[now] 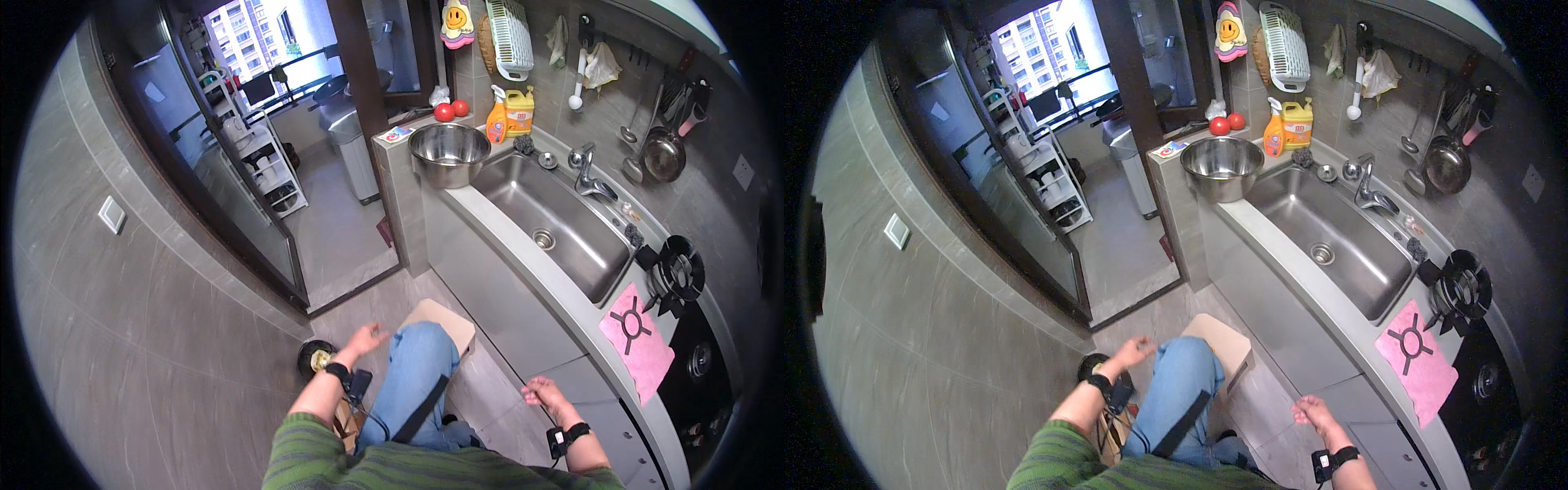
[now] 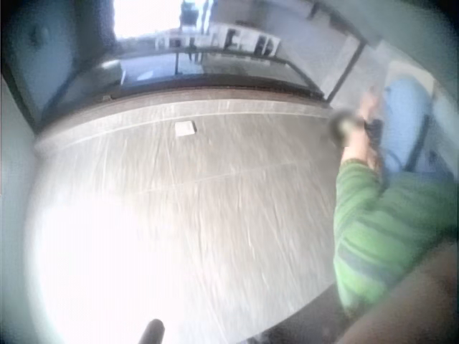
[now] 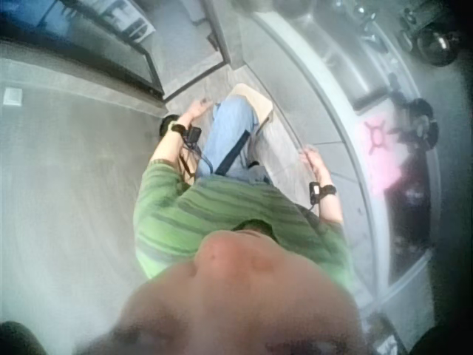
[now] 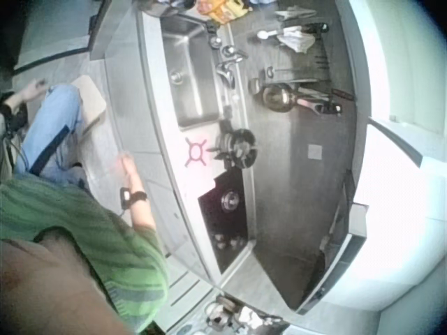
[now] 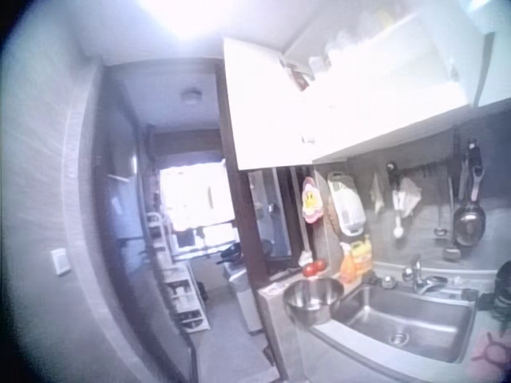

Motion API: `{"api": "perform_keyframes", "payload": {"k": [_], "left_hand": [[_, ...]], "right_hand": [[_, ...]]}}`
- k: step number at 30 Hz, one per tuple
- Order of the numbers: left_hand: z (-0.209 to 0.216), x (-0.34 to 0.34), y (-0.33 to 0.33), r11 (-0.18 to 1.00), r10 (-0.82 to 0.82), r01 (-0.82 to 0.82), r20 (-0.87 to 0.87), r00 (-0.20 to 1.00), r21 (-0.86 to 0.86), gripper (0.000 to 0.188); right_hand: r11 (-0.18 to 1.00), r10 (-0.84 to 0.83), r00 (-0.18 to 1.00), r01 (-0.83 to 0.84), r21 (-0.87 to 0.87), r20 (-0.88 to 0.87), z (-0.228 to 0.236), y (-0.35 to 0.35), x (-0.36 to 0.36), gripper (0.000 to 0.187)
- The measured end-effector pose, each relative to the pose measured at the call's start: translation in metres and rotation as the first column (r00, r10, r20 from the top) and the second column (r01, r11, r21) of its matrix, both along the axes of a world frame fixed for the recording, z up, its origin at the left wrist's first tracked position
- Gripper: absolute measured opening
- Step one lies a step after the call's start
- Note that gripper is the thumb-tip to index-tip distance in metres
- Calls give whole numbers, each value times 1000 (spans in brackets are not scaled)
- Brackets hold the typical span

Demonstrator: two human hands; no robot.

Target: The person moves a bowl and pitcher between rooms, then returns to the kitchen to reorganize items in an overhead cabinet. They rearrange spice jars and packets on the shelf, then place a stove grate on the counter and handle a small snack item.

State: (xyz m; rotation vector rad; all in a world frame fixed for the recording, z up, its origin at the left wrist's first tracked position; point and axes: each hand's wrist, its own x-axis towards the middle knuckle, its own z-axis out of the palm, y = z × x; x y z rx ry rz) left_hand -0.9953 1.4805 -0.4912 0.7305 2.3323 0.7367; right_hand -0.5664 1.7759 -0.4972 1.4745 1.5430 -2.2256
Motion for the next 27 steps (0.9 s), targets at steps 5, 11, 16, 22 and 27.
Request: {"api": "perform_keyframes", "payload": {"k": [5, 11, 16, 22, 27], "left_hand": [[109, 7, 30, 903, 1, 106, -248, 969, 416, 39], [182, 48, 71, 823, -301, 530, -635, 712, 205, 37], [162, 57, 102, 713, -575, 701, -593, 564, -24, 39], [144, 41, 135, 551, -691, 833, -588, 421, -52, 35], [139, 18, 151, 567, -647, 820, -575, 500, 76, 34]], "right_hand": [[933, 265, 956, -222, 283, -126, 30, 27, -17, 16], [575, 340, 927, -339, 745, 159, 64, 61, -51, 23], [322, 143, 824, -563, 761, 549, 90, 91, -74, 30], [178, -47, 626, -761, 624, 778, 87, 134, -98, 43], [65, 61, 566, -824, 562, 822, 77, 153, -103, 33]]}}
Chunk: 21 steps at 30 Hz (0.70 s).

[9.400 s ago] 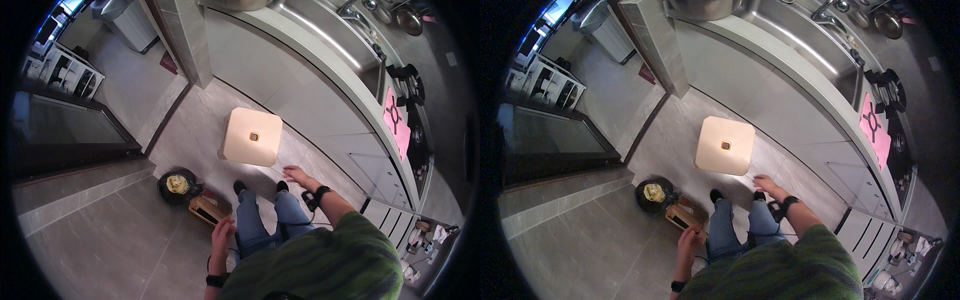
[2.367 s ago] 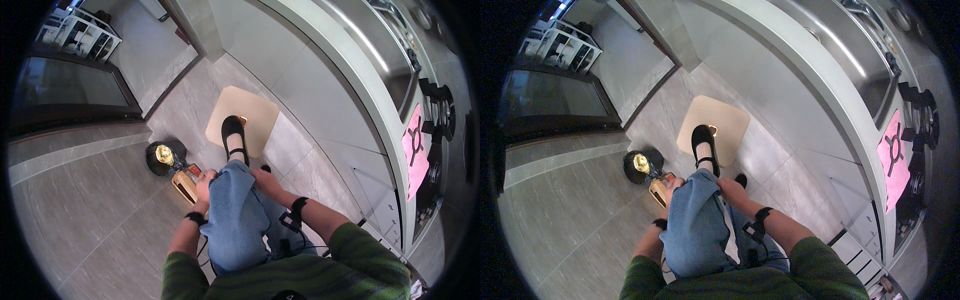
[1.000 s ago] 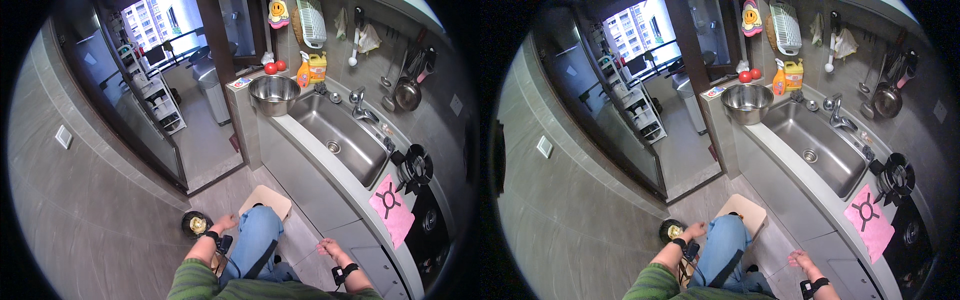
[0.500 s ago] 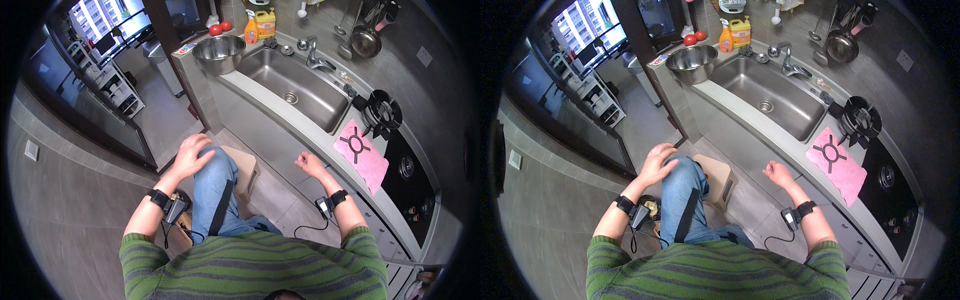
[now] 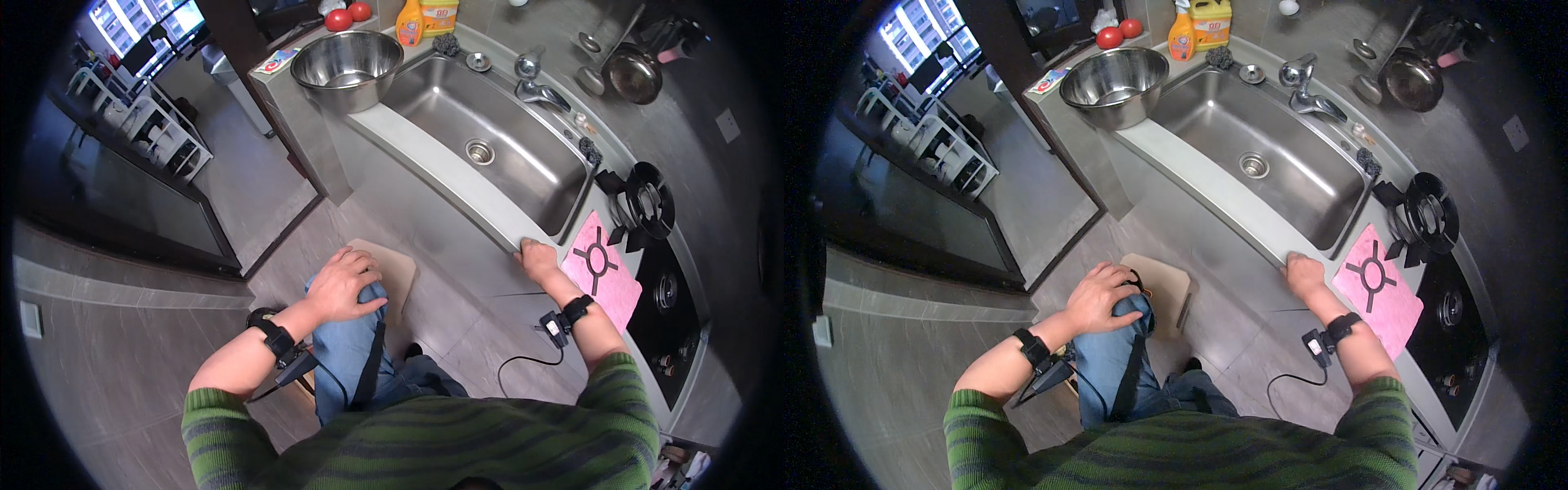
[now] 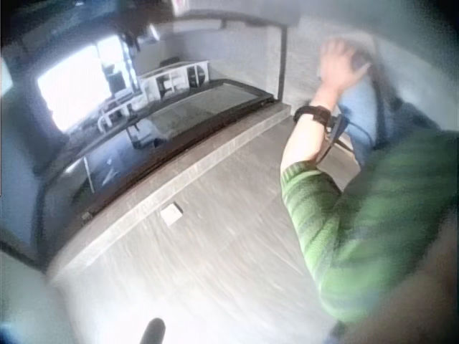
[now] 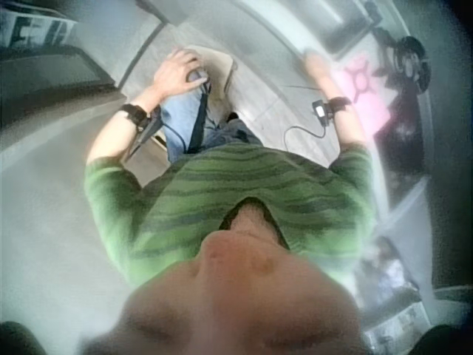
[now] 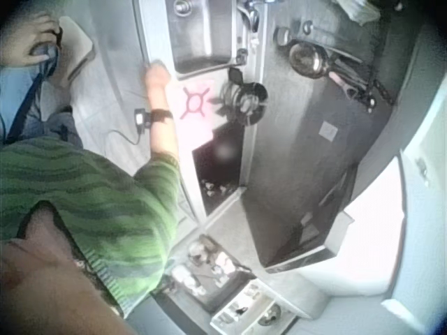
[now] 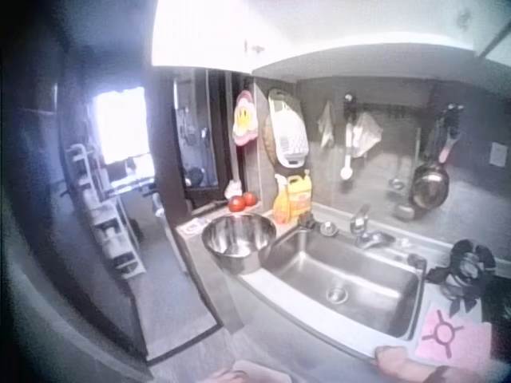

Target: The person moves a bowl and pitcher between rooms, then returns to the kitchen to reorganize items in an overhead cabinet. They rearrange spice jars and packets on the shelf, then place a stove grate on the counter and handle a small snack item.

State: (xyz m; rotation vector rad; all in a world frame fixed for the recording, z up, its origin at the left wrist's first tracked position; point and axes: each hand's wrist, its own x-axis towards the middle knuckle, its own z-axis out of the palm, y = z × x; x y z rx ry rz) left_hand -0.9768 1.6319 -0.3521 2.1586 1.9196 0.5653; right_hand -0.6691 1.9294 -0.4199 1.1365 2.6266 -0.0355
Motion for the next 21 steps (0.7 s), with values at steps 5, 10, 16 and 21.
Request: {"api": "perform_keyframes", "payload": {"k": [5, 10, 16, 21], "left_hand": [[7, -33, 26, 999, 13, -8, 106, 994, -42, 35], [-15, -65, 46, 994, -58, 78, 227, 972, -81, 38], [-28, -118, 95, 919, -113, 260, 433, 894, -297, 47], [-23, -135, 106, 778, -146, 426, 526, 838, -462, 52]], "right_hand": [[990, 35, 995, -22, -142, 91, 4, 11, -4, 29], [985, 50, 994, -33, -172, 95, 10, 7, 1, 26], [900, -193, 954, 265, -346, 228, 26, 9, -20, 20], [849, -263, 916, 369, -378, 304, 33, 6, -32, 19]]}}
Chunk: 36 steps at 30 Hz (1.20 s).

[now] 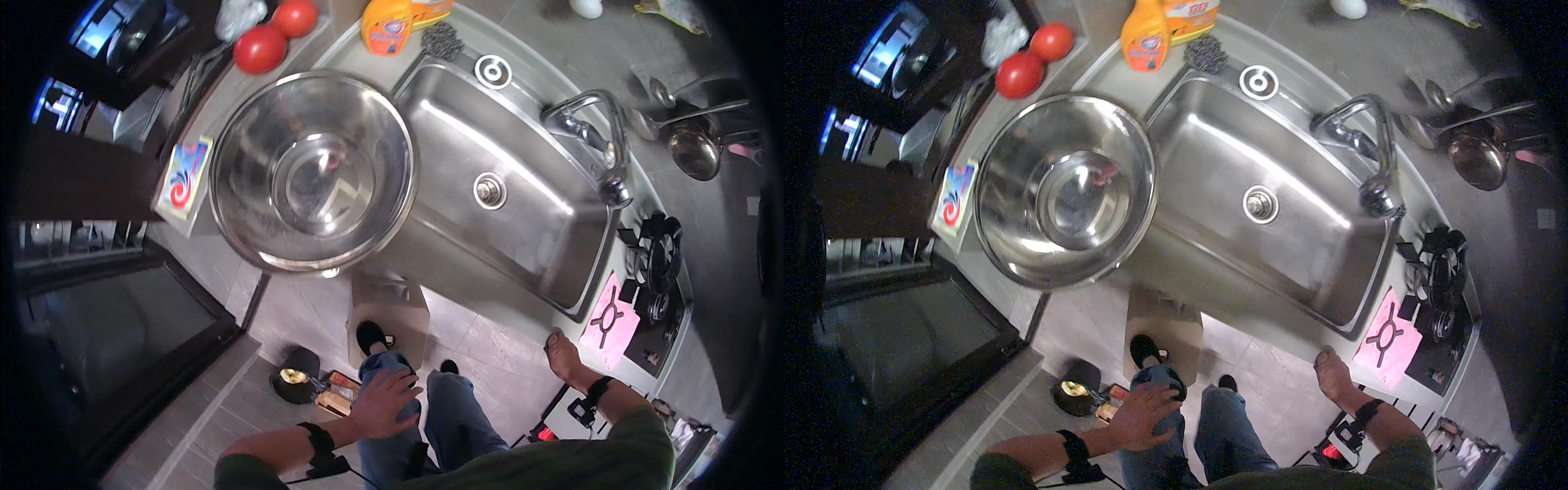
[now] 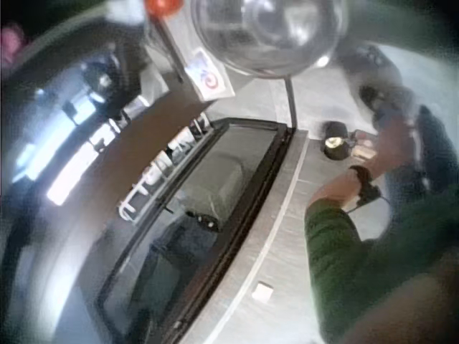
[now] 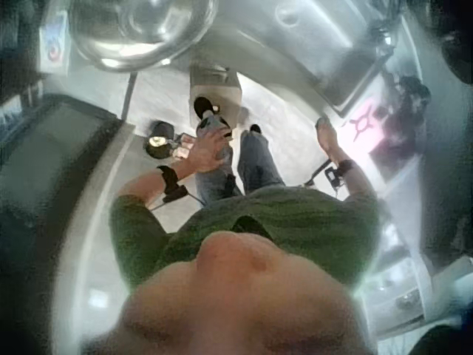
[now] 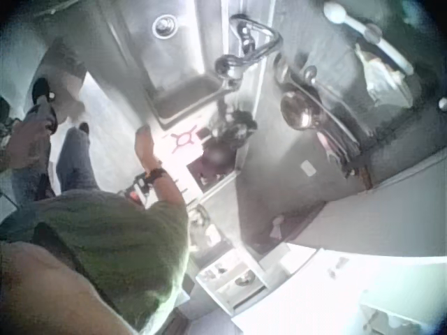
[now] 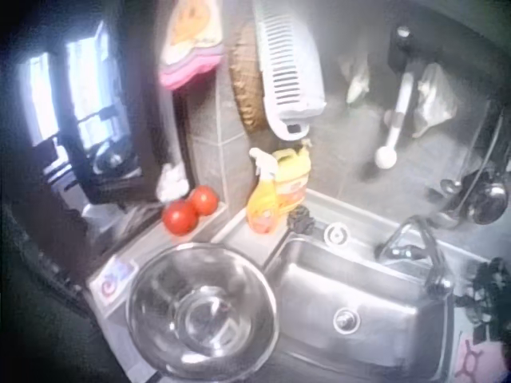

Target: The person moves a bowl and pitcher between rooms, then returns to the kitchen to reorganize items in an overhead cabinet. They rearrange spice jars and packets on the shelf, then place a stove grate on the counter and handle a small snack item.

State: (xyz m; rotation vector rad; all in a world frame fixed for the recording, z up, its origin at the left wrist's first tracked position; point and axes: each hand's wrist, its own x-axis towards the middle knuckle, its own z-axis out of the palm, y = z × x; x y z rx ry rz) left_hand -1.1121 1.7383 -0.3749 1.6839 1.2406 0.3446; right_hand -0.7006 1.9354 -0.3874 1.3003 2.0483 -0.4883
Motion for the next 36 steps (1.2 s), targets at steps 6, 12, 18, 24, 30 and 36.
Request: {"api": "perform_keyframes", "payload": {"k": [6, 12, 18, 24, 30, 36], "left_hand": [[-6, -11, -26, 998, 66, -66, -52, 996, 18, 55], [-6, -23, -28, 997, 19, -41, -305, 952, -64, 55], [10, -17, -36, 998, 63, -61, -553, 831, 22, 50], [4, -4, -31, 962, 239, -102, -592, 770, 255, 51], [79, -29, 13, 952, 289, -188, -504, 814, 242, 51], [155, -57, 43, 930, 362, -307, -354, 862, 203, 50]], "right_hand": [[981, -193, 979, 192, -17, -61, -1, -1, -3, 22], [1000, -17, 988, 18, 7, -152, -2, -4, 2, 21], [983, -175, 980, 179, -40, 94, -58, -5, 14, 27], [877, 170, 934, -288, -384, -313, -26, 27, -119, 55], [945, -83, 487, -240, -224, -870, 246, 66, -291, 33], [949, 308, -93, -38, 313, -947, 506, 97, -356, 34]]}}
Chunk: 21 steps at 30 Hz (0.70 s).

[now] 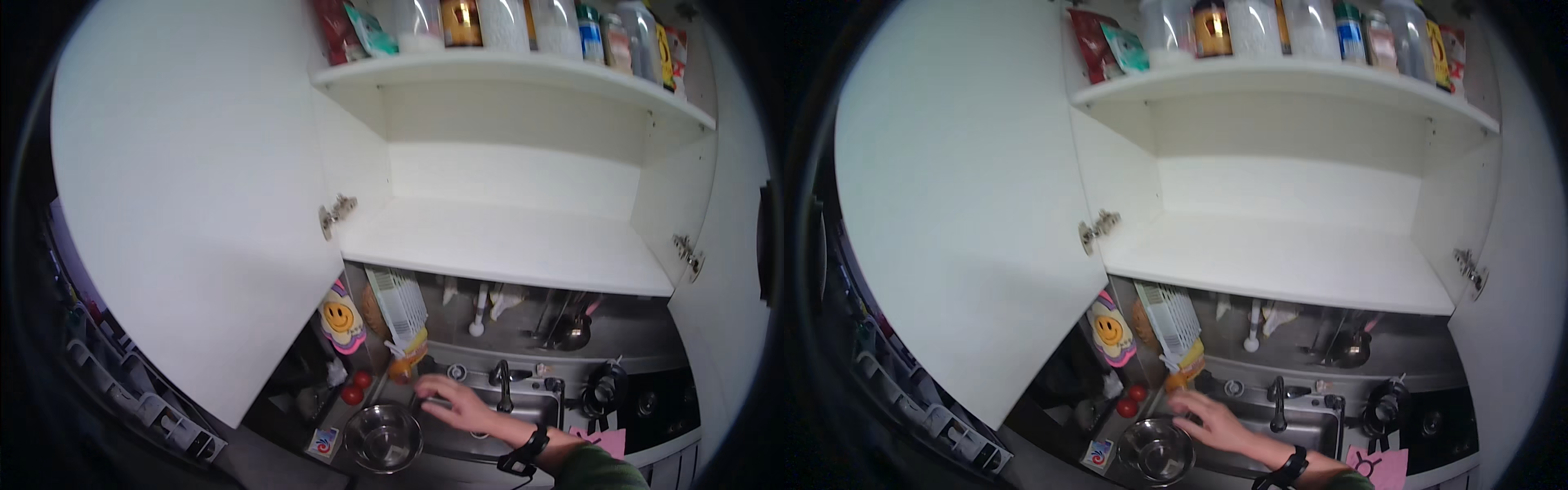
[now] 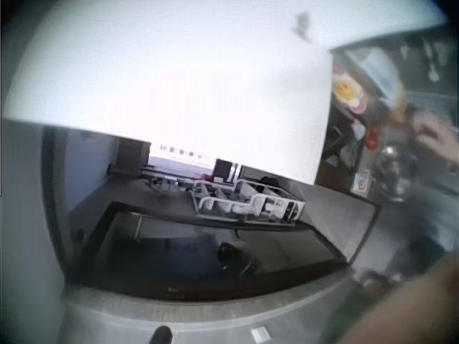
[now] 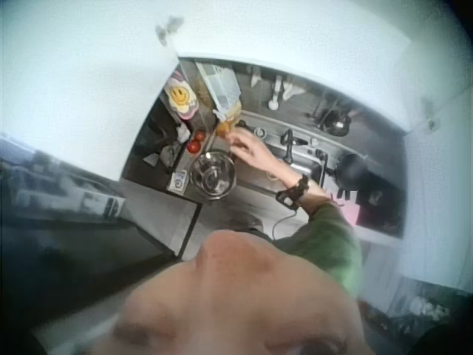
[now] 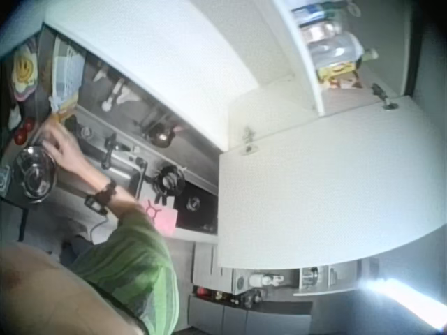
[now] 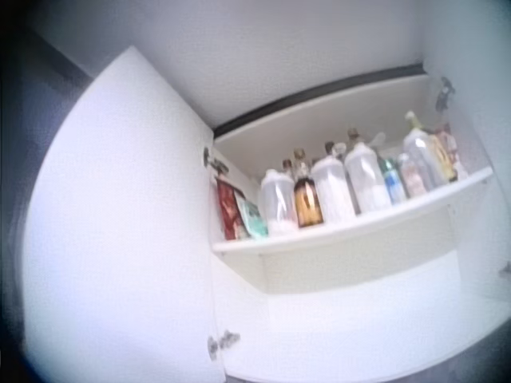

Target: The person moves a bowl and pitcher between rooms, then returns to the kitchen to reorganize items in an overhead cabinet. They rearrange spice jars and packets on the shelf, then place a stove grate on the counter and handle a small snack item.

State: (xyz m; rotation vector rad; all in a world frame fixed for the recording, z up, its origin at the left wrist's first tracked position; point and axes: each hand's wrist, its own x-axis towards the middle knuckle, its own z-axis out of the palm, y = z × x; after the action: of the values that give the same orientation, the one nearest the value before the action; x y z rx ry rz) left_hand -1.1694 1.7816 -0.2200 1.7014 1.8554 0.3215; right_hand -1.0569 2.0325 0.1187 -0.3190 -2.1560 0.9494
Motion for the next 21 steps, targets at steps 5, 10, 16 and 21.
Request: {"api": "perform_keyframes", "payload": {"k": [5, 10, 16, 21], "left_hand": [[48, -22, 9, 998, 67, -66, 139, 988, -14, 50], [75, -40, 10, 992, 129, -121, 256, 958, -45, 50], [83, -52, 8, 984, 179, -159, 348, 920, -84, 49], [79, -58, 5, 976, 214, -182, 396, 893, -117, 49]], "right_hand": [[861, -161, 956, 257, 439, -245, 167, 28, -22, 38], [725, -253, 883, 444, 527, -395, 297, 75, -62, 44], [375, -337, 602, 791, 484, -724, 416, 132, -83, 59], [500, -571, 519, 834, 231, -636, 459, 157, -95, 79]]}}
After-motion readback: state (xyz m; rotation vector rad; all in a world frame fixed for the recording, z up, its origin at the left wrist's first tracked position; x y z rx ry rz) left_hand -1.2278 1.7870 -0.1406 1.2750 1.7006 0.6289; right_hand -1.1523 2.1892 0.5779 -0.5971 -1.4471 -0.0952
